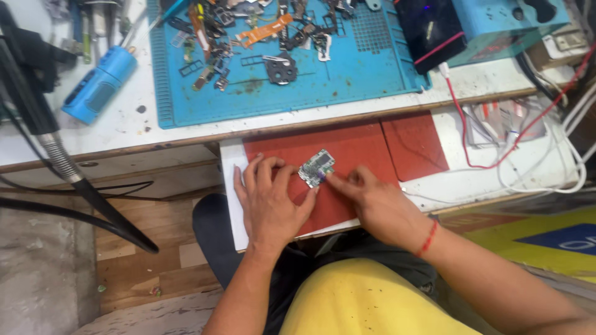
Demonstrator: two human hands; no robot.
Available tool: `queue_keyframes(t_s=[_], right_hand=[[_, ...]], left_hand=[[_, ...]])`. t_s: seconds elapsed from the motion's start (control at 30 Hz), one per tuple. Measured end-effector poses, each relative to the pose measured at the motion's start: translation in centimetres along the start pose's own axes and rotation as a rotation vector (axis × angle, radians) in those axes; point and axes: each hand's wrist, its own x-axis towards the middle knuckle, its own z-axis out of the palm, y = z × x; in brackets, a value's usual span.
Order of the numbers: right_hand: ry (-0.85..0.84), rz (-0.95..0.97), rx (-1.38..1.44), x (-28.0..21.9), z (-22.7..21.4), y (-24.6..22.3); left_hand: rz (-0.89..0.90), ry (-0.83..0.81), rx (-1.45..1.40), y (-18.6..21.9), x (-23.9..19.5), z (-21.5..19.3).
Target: The person cleans a small circuit board by scrubbing it with a toothbrush and then using a hot air gun to blow away debris. The person holds the board steady with one hand while performing the cleaning actions with the other.
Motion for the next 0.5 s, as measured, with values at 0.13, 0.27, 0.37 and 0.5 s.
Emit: queue_keyframes(t_s=[0.13,0.27,0.37,0.5], right_hand=[[0.037,0.192,0.006,-0.4,-0.4,0.4],[-0.006,0.161,0.017,-1.0,-0.2,0.1],[0.084,0.163,0.027,-0.1,0.6,0.2],[-0.019,0.041,0.004,-0.4,0.5,-0.4]], left_hand=[[-0.006,-0.026,-0.004,0.0,-0.1,0.1],[-0.01,-0.009,0.0,0.0,0.1,-0.2],[-0.022,-0.024,-0.003,0.0,0.1,-0.1],[-0.03,-0.025,-0.011,0.3,0.1,-0.2]])
